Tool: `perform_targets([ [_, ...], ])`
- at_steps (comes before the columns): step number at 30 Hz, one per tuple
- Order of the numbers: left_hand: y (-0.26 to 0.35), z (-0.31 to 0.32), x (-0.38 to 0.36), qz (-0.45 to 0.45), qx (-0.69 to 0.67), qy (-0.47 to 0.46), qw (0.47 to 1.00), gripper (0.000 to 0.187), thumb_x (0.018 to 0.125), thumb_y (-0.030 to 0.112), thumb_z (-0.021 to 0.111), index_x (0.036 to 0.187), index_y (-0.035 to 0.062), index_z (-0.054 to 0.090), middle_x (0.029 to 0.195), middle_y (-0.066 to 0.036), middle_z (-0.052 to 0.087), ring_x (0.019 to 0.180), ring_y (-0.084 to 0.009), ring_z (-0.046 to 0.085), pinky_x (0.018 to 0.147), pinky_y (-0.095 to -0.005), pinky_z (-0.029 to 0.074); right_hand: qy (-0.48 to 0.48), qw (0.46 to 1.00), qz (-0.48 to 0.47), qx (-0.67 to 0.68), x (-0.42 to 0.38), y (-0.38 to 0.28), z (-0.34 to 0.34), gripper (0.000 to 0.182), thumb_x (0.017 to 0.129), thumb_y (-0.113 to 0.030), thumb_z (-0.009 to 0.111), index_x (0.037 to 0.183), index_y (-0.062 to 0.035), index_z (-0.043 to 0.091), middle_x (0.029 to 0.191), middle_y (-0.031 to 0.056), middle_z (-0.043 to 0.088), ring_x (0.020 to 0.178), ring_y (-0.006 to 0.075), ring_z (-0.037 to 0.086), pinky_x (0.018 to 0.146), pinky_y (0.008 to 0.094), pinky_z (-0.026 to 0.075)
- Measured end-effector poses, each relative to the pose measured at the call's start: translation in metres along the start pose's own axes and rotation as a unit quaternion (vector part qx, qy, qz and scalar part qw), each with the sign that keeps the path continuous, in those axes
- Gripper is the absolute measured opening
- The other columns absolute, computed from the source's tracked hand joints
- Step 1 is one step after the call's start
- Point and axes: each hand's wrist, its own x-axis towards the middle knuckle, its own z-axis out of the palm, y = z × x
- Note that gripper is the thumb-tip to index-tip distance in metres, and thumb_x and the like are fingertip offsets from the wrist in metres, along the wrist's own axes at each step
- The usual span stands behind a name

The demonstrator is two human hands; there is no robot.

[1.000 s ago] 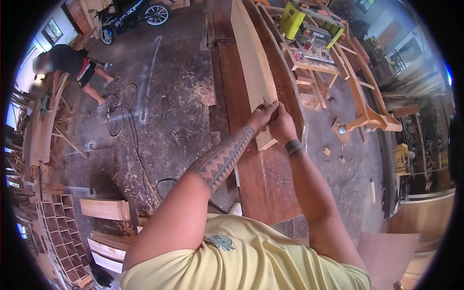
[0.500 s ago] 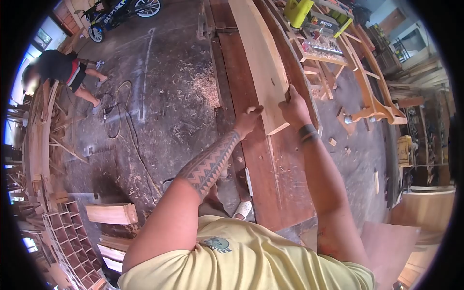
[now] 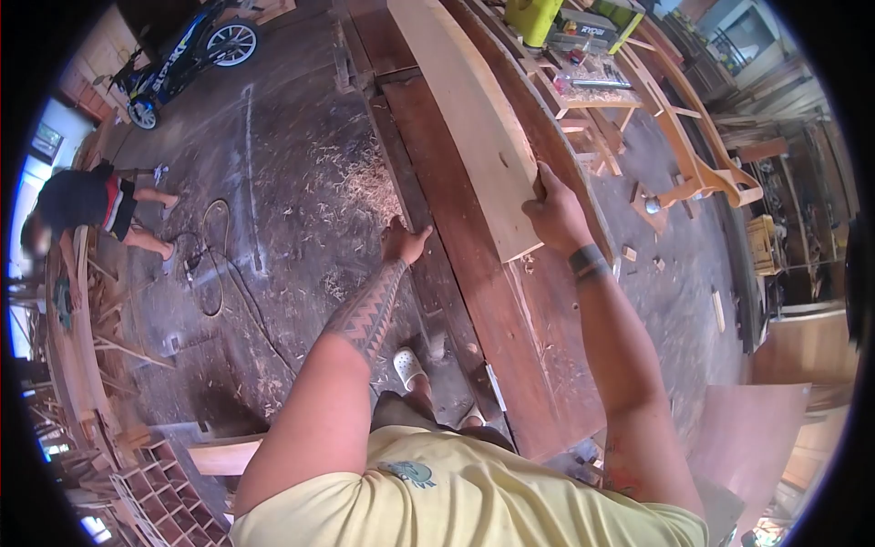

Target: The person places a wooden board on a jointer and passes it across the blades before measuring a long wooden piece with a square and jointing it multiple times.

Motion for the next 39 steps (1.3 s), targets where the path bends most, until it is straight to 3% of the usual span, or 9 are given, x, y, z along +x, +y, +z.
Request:
perform_targets([
  [2,-0.016,0.022,0.013,0.006,0.004,-0.019,1.000,0.106,0.093,0.075,0.074,0.151,-0.0106,0.051,0.146,-0.040,0.063,0.136,-0.0530,0.064,0.115,-0.0565,0.053,0.005,1.000,-0.005,-0.004,0.008,-0.001,0.003,0.064,0.089,-0.010,0.066,0.151,-0.0035,0.053,0.120,0.0320,0.073,0.118,0.0499,0.070,0.099,0.0531,0.055],
  [3,-0.015,0.022,0.014,-0.021,0.024,-0.101,0.994,0.105,0.094,0.082,0.067,0.145,-0.0089,0.059,0.139,-0.038,0.069,0.131,-0.0515,0.068,0.110,-0.0567,0.055,0.006,1.000,-0.007,-0.007,0.012,0.000,0.005,0.066,0.089,-0.010,0.066,0.153,-0.0031,0.052,0.121,0.0322,0.073,0.119,0.0500,0.070,0.100,0.0530,0.055],
  [5,-0.021,0.046,0.010,-0.021,-0.035,-0.078,0.996,0.104,0.094,0.085,0.062,0.140,-0.0078,0.063,0.135,-0.035,0.072,0.127,-0.0500,0.070,0.106,-0.0570,0.058,0.013,1.000,-0.018,0.008,0.020,0.000,0.010,0.069,0.089,-0.011,0.066,0.156,-0.0019,0.051,0.123,0.0324,0.073,0.120,0.0506,0.070,0.101,0.0536,0.055],
  [8,0.031,0.006,-0.016,-0.103,0.068,-0.090,0.988,0.103,0.094,0.087,0.059,0.137,-0.0072,0.065,0.137,-0.032,0.073,0.129,-0.0481,0.070,0.106,-0.0558,0.058,0.001,1.000,-0.011,0.006,0.036,-0.005,0.012,0.072,0.089,-0.011,0.066,0.159,-0.0010,0.049,0.125,0.0328,0.073,0.121,0.0512,0.069,0.102,0.0548,0.054],
  [11,0.021,0.013,-0.012,-0.060,0.063,-0.075,0.993,0.103,0.094,0.088,0.059,0.138,-0.0051,0.066,0.136,-0.030,0.074,0.130,-0.0479,0.070,0.108,-0.0554,0.058,-0.003,1.000,-0.010,-0.002,0.053,-0.005,0.014,0.070,0.089,-0.011,0.065,0.157,-0.0011,0.050,0.126,0.0332,0.073,0.121,0.0514,0.069,0.103,0.0563,0.054],
  [14,0.052,-0.010,-0.025,-0.121,0.096,-0.104,0.983,0.102,0.093,0.089,0.059,0.139,-0.0026,0.067,0.137,-0.029,0.074,0.130,-0.0472,0.070,0.109,-0.0551,0.057,-0.013,1.000,-0.014,-0.006,0.064,-0.010,0.015,0.066,0.089,-0.011,0.064,0.154,-0.0013,0.051,0.126,0.0334,0.073,0.121,0.0515,0.069,0.103,0.0571,0.054],
  [27,0.048,-0.006,-0.026,-0.113,0.075,-0.078,0.988,0.099,0.092,0.090,0.060,0.136,0.0017,0.072,0.134,-0.027,0.076,0.127,-0.0442,0.072,0.108,-0.0537,0.058,-0.032,0.999,-0.010,-0.034,0.122,-0.029,0.022,0.061,0.090,-0.012,0.063,0.149,0.0000,0.054,0.125,0.0340,0.074,0.120,0.0528,0.069,0.103,0.0579,0.055],
  [33,0.052,-0.010,-0.029,-0.114,0.060,-0.077,0.989,0.098,0.090,0.089,0.064,0.135,0.0020,0.072,0.132,-0.027,0.076,0.126,-0.0445,0.073,0.106,-0.0532,0.059,0.012,0.998,-0.043,-0.042,0.146,-0.032,0.033,0.064,0.090,-0.012,0.063,0.152,0.0027,0.053,0.118,0.0343,0.075,0.118,0.0521,0.071,0.101,0.0575,0.056],
  [39,0.059,-0.017,-0.029,-0.120,0.062,-0.094,0.986,0.097,0.093,0.086,0.063,0.138,0.0003,0.072,0.135,-0.028,0.074,0.126,-0.0458,0.072,0.108,-0.0519,0.058,0.029,0.998,-0.050,-0.027,0.172,-0.034,0.042,0.055,0.090,-0.014,0.064,0.143,0.0016,0.060,0.118,0.0342,0.075,0.117,0.0525,0.071,0.101,0.0555,0.057],
])
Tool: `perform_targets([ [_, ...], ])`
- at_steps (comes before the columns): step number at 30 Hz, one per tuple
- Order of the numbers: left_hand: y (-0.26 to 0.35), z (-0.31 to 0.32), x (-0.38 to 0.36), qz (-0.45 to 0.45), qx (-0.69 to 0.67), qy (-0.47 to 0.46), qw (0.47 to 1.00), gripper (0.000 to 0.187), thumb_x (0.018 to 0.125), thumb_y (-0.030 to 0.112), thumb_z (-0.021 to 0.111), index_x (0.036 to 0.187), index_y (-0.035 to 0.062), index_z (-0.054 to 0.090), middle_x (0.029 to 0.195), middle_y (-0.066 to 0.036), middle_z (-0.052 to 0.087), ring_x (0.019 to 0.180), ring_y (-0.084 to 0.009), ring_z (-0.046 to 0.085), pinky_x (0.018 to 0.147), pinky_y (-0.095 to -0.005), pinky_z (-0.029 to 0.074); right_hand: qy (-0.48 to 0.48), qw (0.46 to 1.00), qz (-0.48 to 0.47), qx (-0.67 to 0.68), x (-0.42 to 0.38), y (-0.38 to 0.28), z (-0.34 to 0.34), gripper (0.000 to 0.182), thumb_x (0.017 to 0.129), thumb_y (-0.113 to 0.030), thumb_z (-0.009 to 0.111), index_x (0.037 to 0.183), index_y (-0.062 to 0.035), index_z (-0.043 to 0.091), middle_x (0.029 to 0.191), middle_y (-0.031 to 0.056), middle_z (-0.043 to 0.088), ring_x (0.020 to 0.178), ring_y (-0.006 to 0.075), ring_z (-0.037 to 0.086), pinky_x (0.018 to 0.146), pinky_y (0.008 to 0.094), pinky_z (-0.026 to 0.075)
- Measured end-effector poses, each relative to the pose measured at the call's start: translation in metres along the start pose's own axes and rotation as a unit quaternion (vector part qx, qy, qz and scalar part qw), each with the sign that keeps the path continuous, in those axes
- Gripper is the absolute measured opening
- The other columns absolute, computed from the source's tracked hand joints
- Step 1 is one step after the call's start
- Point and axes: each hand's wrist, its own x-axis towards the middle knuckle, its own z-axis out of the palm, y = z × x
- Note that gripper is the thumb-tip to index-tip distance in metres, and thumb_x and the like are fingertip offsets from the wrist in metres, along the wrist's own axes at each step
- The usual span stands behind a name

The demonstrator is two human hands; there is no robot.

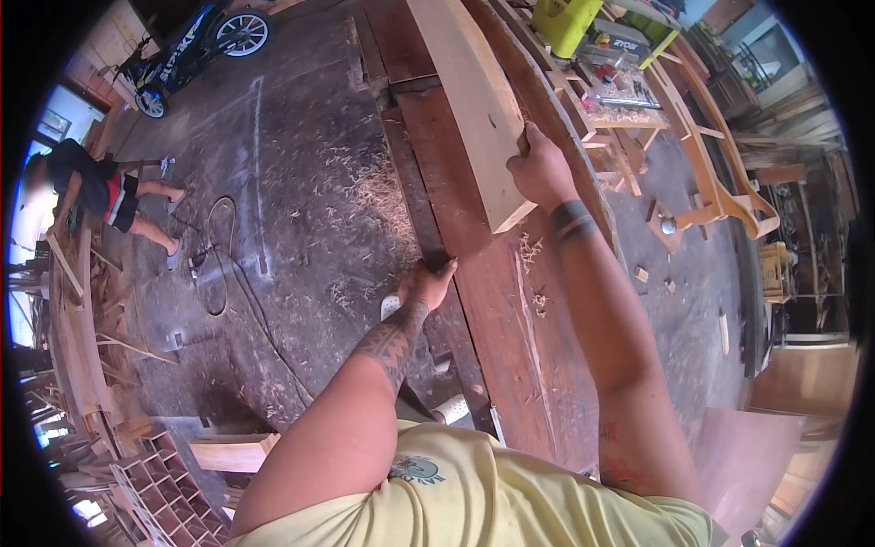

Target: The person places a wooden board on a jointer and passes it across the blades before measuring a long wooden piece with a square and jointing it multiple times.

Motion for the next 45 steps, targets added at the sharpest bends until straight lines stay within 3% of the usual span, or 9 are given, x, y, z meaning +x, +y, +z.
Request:
perform_targets([
  [6,0.002,-0.004,-0.002,0.016,-0.009,-0.011,1.000,0.092,0.095,0.082,0.064,0.136,-0.0003,0.071,0.135,-0.028,0.075,0.128,-0.0442,0.072,0.107,-0.0522,0.059,-0.001,1.000,-0.009,0.001,0.024,-0.002,0.006,0.029,0.088,-0.013,0.065,0.113,0.0008,0.060,0.105,0.0310,0.075,0.106,0.0519,0.072,0.092,0.0555,0.056],
  [9,0.001,-0.007,-0.002,0.025,-0.013,-0.017,0.999,0.092,0.096,0.081,0.064,0.135,-0.0020,0.070,0.134,-0.029,0.074,0.127,-0.0442,0.072,0.106,-0.0522,0.059,0.002,1.000,-0.012,0.006,0.033,-0.005,0.007,0.024,0.087,-0.012,0.066,0.106,0.0002,0.058,0.098,0.0281,0.073,0.100,0.0509,0.071,0.088,0.0551,0.055],
  [23,-0.011,0.007,0.010,0.017,0.008,-0.031,0.999,0.093,0.096,0.083,0.061,0.133,-0.0021,0.070,0.128,-0.029,0.077,0.122,-0.0455,0.074,0.103,-0.0530,0.060,0.052,0.998,-0.046,0.008,0.066,-0.006,0.023,0.029,0.084,-0.015,0.071,0.106,0.0011,0.061,0.101,0.0280,0.074,0.102,0.0497,0.072,0.090,0.0536,0.056],
  [26,-0.008,0.004,0.003,0.021,-0.015,0.002,1.000,0.094,0.096,0.082,0.064,0.122,-0.0076,0.076,0.121,-0.035,0.076,0.119,-0.0498,0.074,0.100,-0.0547,0.060,0.043,0.998,-0.039,0.003,0.073,-0.007,0.024,0.031,0.084,-0.016,0.070,0.108,0.0015,0.063,0.103,0.0289,0.074,0.105,0.0500,0.072,0.091,0.0534,0.056],
  [29,-0.009,0.004,0.008,0.006,0.017,-0.030,0.999,0.093,0.096,0.083,0.062,0.135,-0.0009,0.068,0.129,-0.028,0.077,0.122,-0.0449,0.075,0.103,-0.0531,0.061,0.024,0.999,-0.030,-0.007,0.085,-0.007,0.024,0.034,0.084,-0.017,0.070,0.113,0.0021,0.065,0.108,0.0301,0.075,0.109,0.0503,0.072,0.094,0.0530,0.056],
  [36,-0.005,-0.002,0.002,0.006,-0.011,-0.033,0.999,0.092,0.095,0.081,0.065,0.139,-0.0004,0.067,0.131,-0.027,0.077,0.123,-0.0447,0.074,0.104,-0.0535,0.060,0.066,0.996,-0.062,0.018,0.102,-0.008,0.035,0.043,0.085,-0.017,0.069,0.123,0.0030,0.068,0.117,0.0319,0.076,0.116,0.0492,0.072,0.099,0.0522,0.056],
  [43,-0.014,0.005,0.009,0.015,-0.027,-0.063,0.998,0.095,0.096,0.080,0.065,0.138,-0.0041,0.068,0.130,-0.031,0.076,0.123,-0.0467,0.074,0.103,-0.0531,0.060,0.017,1.000,-0.024,0.008,0.126,-0.019,0.034,0.022,0.084,-0.017,0.069,0.097,-0.0010,0.061,0.103,0.0272,0.075,0.102,0.0478,0.072,0.090,0.0531,0.056],
  [45,-0.013,0.005,0.009,0.007,-0.012,-0.064,0.998,0.095,0.096,0.080,0.065,0.135,-0.0063,0.069,0.127,-0.033,0.075,0.122,-0.0479,0.074,0.102,-0.0535,0.060,0.016,0.999,-0.027,0.014,0.130,-0.022,0.035,0.022,0.084,-0.017,0.069,0.097,-0.0010,0.061,0.104,0.0275,0.075,0.103,0.0478,0.072,0.090,0.0531,0.056],
])
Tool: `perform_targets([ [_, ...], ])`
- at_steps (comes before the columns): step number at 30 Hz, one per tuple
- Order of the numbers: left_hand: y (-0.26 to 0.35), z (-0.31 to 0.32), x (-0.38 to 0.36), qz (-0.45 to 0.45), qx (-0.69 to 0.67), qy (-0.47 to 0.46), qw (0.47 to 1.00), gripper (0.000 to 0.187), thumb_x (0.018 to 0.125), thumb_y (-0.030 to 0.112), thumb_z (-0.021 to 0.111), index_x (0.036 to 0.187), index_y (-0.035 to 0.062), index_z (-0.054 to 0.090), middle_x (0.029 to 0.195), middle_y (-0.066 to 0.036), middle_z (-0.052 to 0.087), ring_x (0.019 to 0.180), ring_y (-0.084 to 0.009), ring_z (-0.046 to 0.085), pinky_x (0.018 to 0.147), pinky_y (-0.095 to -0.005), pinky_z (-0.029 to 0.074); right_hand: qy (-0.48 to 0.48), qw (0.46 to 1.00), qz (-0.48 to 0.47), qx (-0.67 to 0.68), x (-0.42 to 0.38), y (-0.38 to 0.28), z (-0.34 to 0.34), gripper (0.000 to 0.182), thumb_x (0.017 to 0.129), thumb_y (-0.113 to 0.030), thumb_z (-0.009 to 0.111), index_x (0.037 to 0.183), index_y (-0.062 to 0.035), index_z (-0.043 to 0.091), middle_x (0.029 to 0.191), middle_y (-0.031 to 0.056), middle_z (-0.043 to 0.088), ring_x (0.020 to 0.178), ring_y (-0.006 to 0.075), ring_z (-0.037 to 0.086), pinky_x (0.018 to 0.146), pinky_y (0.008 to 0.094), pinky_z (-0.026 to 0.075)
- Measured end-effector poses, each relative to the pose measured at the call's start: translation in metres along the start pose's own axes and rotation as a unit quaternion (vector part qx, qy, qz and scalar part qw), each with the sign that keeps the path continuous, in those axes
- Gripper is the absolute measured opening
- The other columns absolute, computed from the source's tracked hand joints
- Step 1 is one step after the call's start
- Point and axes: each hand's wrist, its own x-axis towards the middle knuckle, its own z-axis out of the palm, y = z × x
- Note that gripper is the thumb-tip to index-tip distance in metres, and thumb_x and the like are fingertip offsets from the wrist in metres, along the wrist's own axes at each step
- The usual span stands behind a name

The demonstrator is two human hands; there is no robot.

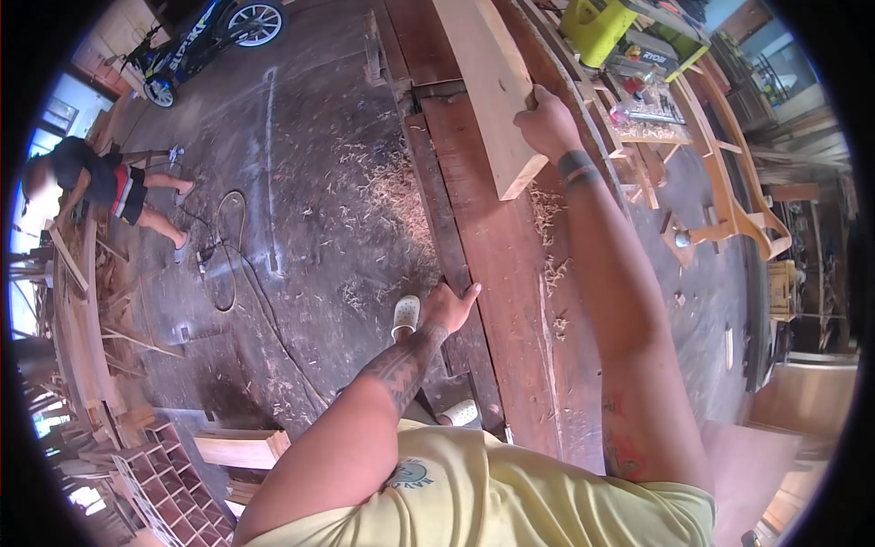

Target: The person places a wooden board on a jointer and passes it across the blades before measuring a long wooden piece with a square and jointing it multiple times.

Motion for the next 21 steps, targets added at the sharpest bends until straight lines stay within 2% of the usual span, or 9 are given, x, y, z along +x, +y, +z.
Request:
perform_targets([
  [1,0.000,0.000,0.000,-0.004,0.006,-0.001,1.000,0.096,0.096,0.081,0.065,0.133,-0.0076,0.070,0.126,-0.035,0.075,0.121,-0.0486,0.074,0.102,-0.0540,0.060,0.000,1.000,-0.001,0.003,0.003,-0.001,0.001,0.022,0.084,-0.017,0.069,0.097,-0.0011,0.061,0.104,0.0276,0.075,0.103,0.0478,0.072,0.090,0.0531,0.056],
  [2,0.000,-0.001,-0.001,-0.008,0.013,-0.002,1.000,0.096,0.096,0.081,0.065,0.130,-0.0088,0.071,0.124,-0.036,0.075,0.121,-0.0493,0.074,0.102,-0.0545,0.060,-0.004,1.000,0.004,-0.004,0.007,-0.001,0.002,0.027,0.084,-0.018,0.071,0.105,-0.0014,0.068,0.111,0.0281,0.077,0.111,0.0481,0.073,0.096,0.0529,0.057],
  [5,0.007,-0.006,-0.005,0.000,0.022,0.010,1.000,0.096,0.095,0.080,0.066,0.123,-0.0116,0.073,0.120,-0.037,0.076,0.118,-0.0509,0.074,0.100,-0.0561,0.059,0.026,0.999,-0.008,-0.023,0.018,0.002,0.012,0.037,0.086,-0.020,0.071,0.116,0.0015,0.072,0.121,0.0289,0.077,0.119,0.0477,0.073,0.103,0.0517,0.058],
  [6,0.012,-0.008,-0.011,0.007,0.016,0.040,0.999,0.096,0.095,0.080,0.067,0.116,-0.0134,0.074,0.117,-0.038,0.076,0.115,-0.0522,0.074,0.099,-0.0574,0.059,0.002,0.999,-0.003,-0.040,0.020,-0.002,0.009,0.041,0.087,-0.020,0.070,0.120,0.0039,0.072,0.124,0.0295,0.077,0.122,0.0472,0.072,0.106,0.0513,0.058],
  [7,0.009,-0.004,-0.009,0.018,0.017,0.052,0.998,0.097,0.094,0.081,0.067,0.115,-0.0138,0.074,0.116,-0.038,0.076,0.115,-0.0524,0.074,0.099,-0.0576,0.059,-0.021,0.998,0.004,-0.056,0.022,-0.008,0.004,0.044,0.089,-0.020,0.069,0.124,0.0064,0.071,0.127,0.0302,0.077,0.124,0.0466,0.072,0.108,0.0508,0.058],
  [10,-0.020,0.019,0.013,0.063,-0.003,0.083,0.995,0.100,0.093,0.083,0.067,0.114,-0.0153,0.073,0.115,-0.038,0.076,0.116,-0.0532,0.074,0.099,-0.0583,0.058,-0.022,1.000,0.013,-0.002,0.020,-0.013,0.004,0.049,0.092,-0.016,0.063,0.130,0.0135,0.063,0.127,0.0357,0.074,0.122,0.0472,0.074,0.106,0.0509,0.059],
  [13,-0.006,0.010,0.003,0.043,0.009,0.080,0.996,0.102,0.093,0.083,0.067,0.115,-0.0161,0.072,0.116,-0.039,0.075,0.116,-0.0528,0.074,0.100,-0.0579,0.058,-0.051,0.997,0.036,0.035,0.022,-0.017,0.001,0.056,0.094,-0.014,0.059,0.140,0.0167,0.053,0.131,0.0381,0.072,0.124,0.0484,0.073,0.108,0.0512,0.058],
  [16,-0.010,0.012,0.006,0.059,-0.001,0.078,0.995,0.102,0.095,0.082,0.067,0.117,-0.0174,0.071,0.117,-0.040,0.074,0.116,-0.0537,0.073,0.101,-0.0574,0.058,-0.109,0.990,0.065,0.058,0.026,-0.023,-0.006,0.062,0.096,-0.013,0.060,0.148,0.0164,0.047,0.140,0.0379,0.068,0.132,0.0465,0.069,0.111,0.0486,0.056],
  [21,-0.015,0.013,0.007,0.047,-0.002,0.079,0.996,0.101,0.096,0.081,0.067,0.118,-0.0179,0.070,0.119,-0.040,0.074,0.119,-0.0539,0.072,0.102,-0.0570,0.057,-0.101,0.990,0.070,0.065,0.032,-0.025,0.001,0.064,0.094,-0.012,0.062,0.150,0.0166,0.046,0.143,0.0371,0.066,0.134,0.0468,0.068,0.112,0.0475,0.056],
])
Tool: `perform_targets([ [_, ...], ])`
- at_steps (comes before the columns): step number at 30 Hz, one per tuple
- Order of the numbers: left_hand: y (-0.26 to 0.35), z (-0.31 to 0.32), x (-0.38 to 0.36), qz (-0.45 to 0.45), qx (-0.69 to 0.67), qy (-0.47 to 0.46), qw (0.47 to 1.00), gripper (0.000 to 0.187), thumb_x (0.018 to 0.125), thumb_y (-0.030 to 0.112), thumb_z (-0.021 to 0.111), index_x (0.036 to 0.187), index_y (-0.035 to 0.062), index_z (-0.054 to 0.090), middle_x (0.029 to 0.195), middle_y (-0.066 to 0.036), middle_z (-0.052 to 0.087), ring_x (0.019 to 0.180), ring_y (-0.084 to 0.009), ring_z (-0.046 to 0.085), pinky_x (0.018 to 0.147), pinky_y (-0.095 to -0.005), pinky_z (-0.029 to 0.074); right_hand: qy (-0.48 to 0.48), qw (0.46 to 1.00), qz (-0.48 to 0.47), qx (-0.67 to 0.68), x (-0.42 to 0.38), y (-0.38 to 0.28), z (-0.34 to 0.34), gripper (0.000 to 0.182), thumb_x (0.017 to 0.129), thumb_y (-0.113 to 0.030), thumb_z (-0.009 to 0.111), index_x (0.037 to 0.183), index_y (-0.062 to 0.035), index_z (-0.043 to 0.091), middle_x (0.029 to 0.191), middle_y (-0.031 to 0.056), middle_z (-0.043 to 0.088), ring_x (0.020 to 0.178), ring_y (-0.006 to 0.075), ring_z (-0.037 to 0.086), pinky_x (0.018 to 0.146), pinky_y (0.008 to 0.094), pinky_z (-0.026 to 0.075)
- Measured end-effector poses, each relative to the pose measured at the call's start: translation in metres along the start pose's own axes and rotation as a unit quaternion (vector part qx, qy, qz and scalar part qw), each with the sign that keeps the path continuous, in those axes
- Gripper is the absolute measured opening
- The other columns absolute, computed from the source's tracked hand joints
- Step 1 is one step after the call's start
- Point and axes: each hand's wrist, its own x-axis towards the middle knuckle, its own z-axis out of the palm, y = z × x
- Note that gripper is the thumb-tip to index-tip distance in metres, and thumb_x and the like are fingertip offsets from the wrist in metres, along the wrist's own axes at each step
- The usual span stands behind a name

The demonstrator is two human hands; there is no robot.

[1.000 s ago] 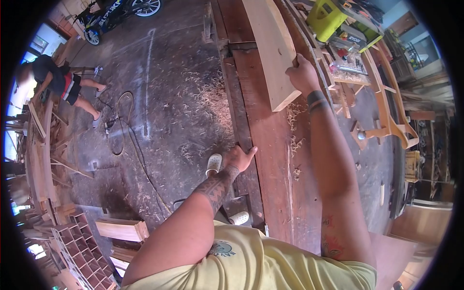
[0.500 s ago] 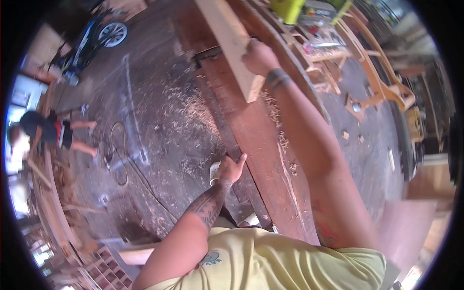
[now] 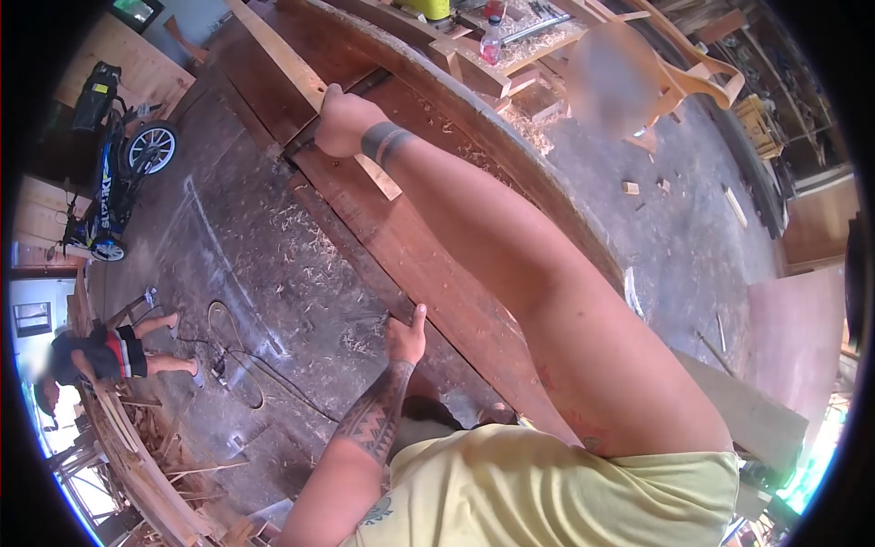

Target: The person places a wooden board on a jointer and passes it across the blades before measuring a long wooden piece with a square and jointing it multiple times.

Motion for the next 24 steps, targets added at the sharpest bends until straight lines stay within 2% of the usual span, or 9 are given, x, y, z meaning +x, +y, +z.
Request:
perform_targets([
  [3,-0.009,0.006,0.004,0.016,-0.024,-0.006,1.000,0.101,0.095,0.081,0.066,0.120,-0.0167,0.070,0.121,-0.039,0.073,0.120,-0.0534,0.072,0.103,-0.0568,0.057,0.004,1.000,0.001,0.005,0.001,-0.001,0.000,0.065,0.093,-0.011,0.063,0.150,0.0161,0.046,0.144,0.0366,0.066,0.134,0.0466,0.068,0.113,0.0471,0.056],
  [7,-0.007,0.003,0.003,-0.004,0.012,-0.002,1.000,0.101,0.095,0.082,0.066,0.121,-0.0149,0.070,0.122,-0.038,0.074,0.120,-0.0531,0.072,0.102,-0.0569,0.057,0.006,1.000,0.013,0.017,0.005,-0.003,0.002,0.065,0.093,-0.009,0.063,0.151,0.0149,0.047,0.144,0.0362,0.066,0.136,0.0462,0.067,0.113,0.0466,0.056],
  [13,-0.014,0.008,0.006,0.014,-0.003,0.012,1.000,0.096,0.094,0.080,0.069,0.118,-0.0129,0.072,0.118,-0.037,0.076,0.116,-0.0526,0.073,0.100,-0.0571,0.058,0.002,1.000,0.016,0.019,0.014,-0.004,0.002,0.067,0.095,-0.013,0.064,0.153,0.0140,0.047,0.145,0.0356,0.066,0.136,0.0457,0.067,0.114,0.0468,0.055],
  [16,-0.005,0.003,0.002,0.002,0.003,0.007,1.000,0.092,0.094,0.077,0.071,0.116,-0.0114,0.074,0.117,-0.036,0.076,0.115,-0.0526,0.074,0.099,-0.0571,0.058,0.022,1.000,-0.016,-0.004,0.014,-0.003,0.002,0.052,0.094,-0.008,0.057,0.140,0.0165,0.047,0.129,0.0379,0.072,0.124,0.0486,0.073,0.105,0.0508,0.057],
  [24,0.006,-0.003,-0.004,0.005,0.004,0.015,1.000,0.085,0.095,0.073,0.073,0.115,-0.0096,0.076,0.116,-0.035,0.078,0.114,-0.0518,0.075,0.099,-0.0564,0.058,0.014,1.000,-0.018,-0.006,0.024,-0.003,0.001,0.054,0.099,-0.013,0.061,0.140,0.0179,0.046,0.127,0.0382,0.073,0.122,0.0482,0.073,0.104,0.0501,0.058],
])
